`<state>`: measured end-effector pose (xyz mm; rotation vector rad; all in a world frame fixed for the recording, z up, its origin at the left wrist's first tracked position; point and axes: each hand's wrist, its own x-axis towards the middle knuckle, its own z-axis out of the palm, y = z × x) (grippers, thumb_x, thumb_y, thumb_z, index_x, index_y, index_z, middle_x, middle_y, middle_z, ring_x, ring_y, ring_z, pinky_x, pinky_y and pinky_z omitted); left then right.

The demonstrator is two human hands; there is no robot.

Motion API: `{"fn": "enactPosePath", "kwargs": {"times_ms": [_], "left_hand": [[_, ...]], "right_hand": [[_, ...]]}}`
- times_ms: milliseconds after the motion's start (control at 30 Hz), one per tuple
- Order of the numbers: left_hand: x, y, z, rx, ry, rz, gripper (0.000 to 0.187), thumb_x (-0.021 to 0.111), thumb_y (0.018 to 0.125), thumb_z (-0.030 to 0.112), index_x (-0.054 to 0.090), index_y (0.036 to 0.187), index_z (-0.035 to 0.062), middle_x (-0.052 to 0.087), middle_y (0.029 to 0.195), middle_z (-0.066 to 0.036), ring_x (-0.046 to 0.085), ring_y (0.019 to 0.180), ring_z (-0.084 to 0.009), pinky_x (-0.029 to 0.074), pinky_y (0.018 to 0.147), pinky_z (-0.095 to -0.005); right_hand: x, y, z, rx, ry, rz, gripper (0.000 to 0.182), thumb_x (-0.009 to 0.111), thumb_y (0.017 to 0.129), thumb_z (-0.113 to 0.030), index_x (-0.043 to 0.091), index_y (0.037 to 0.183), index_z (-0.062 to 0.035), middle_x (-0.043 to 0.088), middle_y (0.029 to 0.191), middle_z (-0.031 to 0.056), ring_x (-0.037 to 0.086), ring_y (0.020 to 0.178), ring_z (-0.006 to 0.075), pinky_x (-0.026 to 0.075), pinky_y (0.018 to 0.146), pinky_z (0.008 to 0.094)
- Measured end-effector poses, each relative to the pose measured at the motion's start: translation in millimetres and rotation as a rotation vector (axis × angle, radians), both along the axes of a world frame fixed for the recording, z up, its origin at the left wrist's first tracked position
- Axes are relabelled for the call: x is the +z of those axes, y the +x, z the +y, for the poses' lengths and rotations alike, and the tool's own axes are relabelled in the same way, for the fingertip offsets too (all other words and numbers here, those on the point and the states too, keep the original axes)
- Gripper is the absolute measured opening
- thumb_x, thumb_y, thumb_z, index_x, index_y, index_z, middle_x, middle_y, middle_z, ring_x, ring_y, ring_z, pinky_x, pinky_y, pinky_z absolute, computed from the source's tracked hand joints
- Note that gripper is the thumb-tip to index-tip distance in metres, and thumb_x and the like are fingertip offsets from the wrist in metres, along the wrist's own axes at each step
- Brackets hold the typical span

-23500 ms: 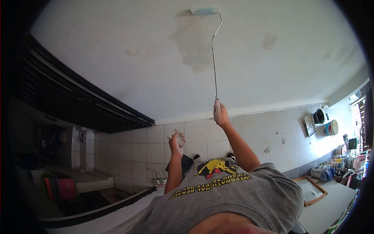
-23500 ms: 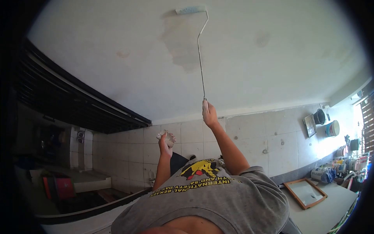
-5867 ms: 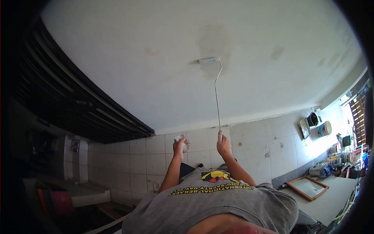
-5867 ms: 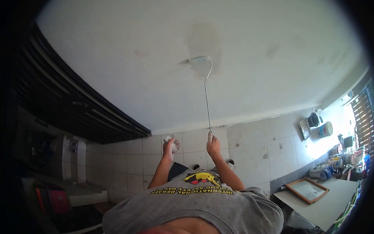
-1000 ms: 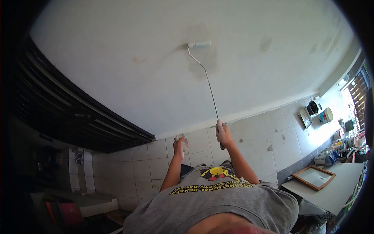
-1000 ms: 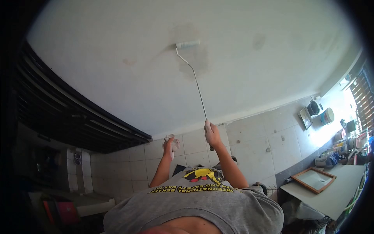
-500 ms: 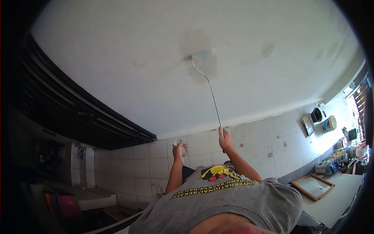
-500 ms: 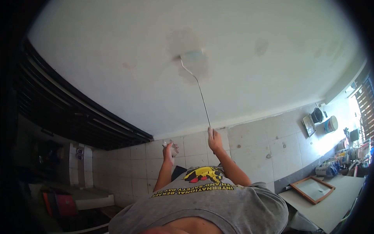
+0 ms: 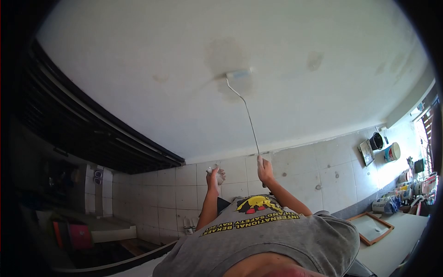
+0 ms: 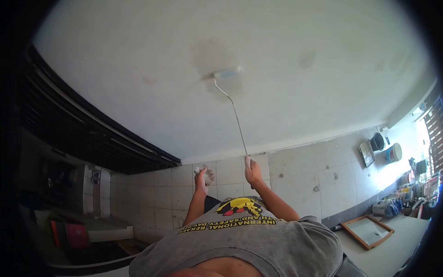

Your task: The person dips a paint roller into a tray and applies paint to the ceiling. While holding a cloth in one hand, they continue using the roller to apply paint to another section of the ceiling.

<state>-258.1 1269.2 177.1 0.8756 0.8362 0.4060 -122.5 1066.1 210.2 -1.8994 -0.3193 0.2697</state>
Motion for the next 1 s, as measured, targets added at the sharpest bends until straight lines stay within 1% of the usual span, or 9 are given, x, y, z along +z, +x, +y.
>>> {"fn": "enactPosePath", "kwargs": {"times_ms": [100, 200, 300, 400, 467, 500, 800, 900, 1000], "left_hand": [[-10, 0, -4, 0.008, -0.035, -0.018, 0.026, 0.066, 0.086, 0.021, 0.055, 0.106, 0.0080, 0.063, 0.084, -0.009, 0.063, 0.069, -0.0193, 0.051, 0.055, -0.0311], [-13, 6, -9, -0.032, -0.031, -0.045, 0.028, 0.066, 0.086, 0.023, 0.054, 0.106, 0.0082, 0.063, 0.084, -0.009, 0.063, 0.070, -0.0197, 0.051, 0.057, -0.0317], [-13, 13, -20, -0.089, 0.016, 0.003, 0.031, 0.065, 0.086, 0.025, 0.052, 0.107, 0.0075, 0.062, 0.083, -0.009, 0.064, 0.072, -0.0205, 0.051, 0.060, -0.0333], [-10, 20, -33, -0.103, 0.015, 0.051, 0.031, 0.065, 0.086, 0.025, 0.053, 0.107, 0.0068, 0.062, 0.085, -0.010, 0.064, 0.073, -0.0206, 0.052, 0.061, -0.0339], [2, 26, -39, -0.109, 0.018, 0.069, 0.030, 0.064, 0.086, 0.024, 0.053, 0.107, 0.0064, 0.062, 0.086, -0.010, 0.064, 0.074, -0.0207, 0.052, 0.061, -0.0342], [1, 28, -39, -0.109, 0.019, 0.058, 0.030, 0.065, 0.086, 0.024, 0.053, 0.107, 0.0067, 0.062, 0.085, -0.010, 0.064, 0.074, -0.0207, 0.052, 0.061, -0.0342], [-12, 31, -59, -0.149, -0.009, 0.031, 0.026, 0.066, 0.085, 0.023, 0.053, 0.103, 0.0083, 0.062, 0.084, -0.008, 0.063, 0.071, -0.0193, 0.052, 0.061, -0.0327], [-11, 39, -63, -0.176, -0.010, 0.041, 0.028, 0.067, 0.085, 0.023, 0.056, 0.105, 0.0081, 0.064, 0.085, -0.008, 0.064, 0.071, -0.0182, 0.052, 0.060, -0.0314], [2, 43, -69, -0.195, 0.019, 0.072, 0.028, 0.068, 0.085, 0.024, 0.057, 0.105, 0.0079, 0.065, 0.085, -0.008, 0.065, 0.072, -0.0185, 0.052, 0.060, -0.0315]], "right_hand": [[38, 16, 11, 0.025, 0.111, 0.051, 0.059, 0.036, 0.102, -0.043, 0.044, 0.072, 0.0074, 0.038, 0.061, 0.0212, 0.033, 0.059, 0.0262, 0.036, 0.058, 0.0432], [47, 42, 9, 0.010, 0.176, -0.004, 0.059, 0.037, 0.102, -0.043, 0.043, 0.071, 0.0066, 0.036, 0.061, 0.0186, 0.030, 0.060, 0.0249, 0.035, 0.057, 0.0416], [38, 45, -11, 0.049, 0.097, -0.016, 0.060, 0.038, 0.101, -0.044, 0.045, 0.073, 0.0076, 0.040, 0.062, 0.0225, 0.035, 0.059, 0.0287, 0.037, 0.059, 0.0436], [-11, 30, -35, 0.031, -0.021, 0.011, 0.061, 0.038, 0.101, -0.045, 0.048, 0.075, 0.0090, 0.045, 0.065, 0.0277, 0.040, 0.060, 0.0352, 0.040, 0.062, 0.0458], [-13, 24, -48, 0.051, -0.109, 0.075, 0.061, 0.038, 0.101, -0.045, 0.050, 0.076, 0.0096, 0.047, 0.068, 0.0304, 0.042, 0.062, 0.0387, 0.040, 0.064, 0.0466], [-7, 23, -53, 0.058, -0.154, 0.107, 0.062, 0.038, 0.100, -0.045, 0.050, 0.077, 0.0099, 0.048, 0.070, 0.0317, 0.043, 0.063, 0.0404, 0.041, 0.065, 0.0470], [61, 54, -25, 0.106, 0.076, -0.033, 0.063, 0.037, 0.101, -0.046, 0.049, 0.074, 0.0096, 0.047, 0.069, 0.0317, 0.037, 0.062, 0.0374, 0.040, 0.063, 0.0461], [35, 56, -31, 0.092, 0.002, -0.023, 0.064, 0.037, 0.100, -0.046, 0.050, 0.073, 0.0098, 0.048, 0.071, 0.0337, 0.043, 0.063, 0.0412, 0.041, 0.065, 0.0469], [-37, 36, -47, 0.070, -0.090, 0.048, 0.065, 0.037, 0.100, -0.047, 0.051, 0.073, 0.0100, 0.050, 0.072, 0.0352, 0.050, 0.067, 0.0463, 0.042, 0.066, 0.0481]]}}
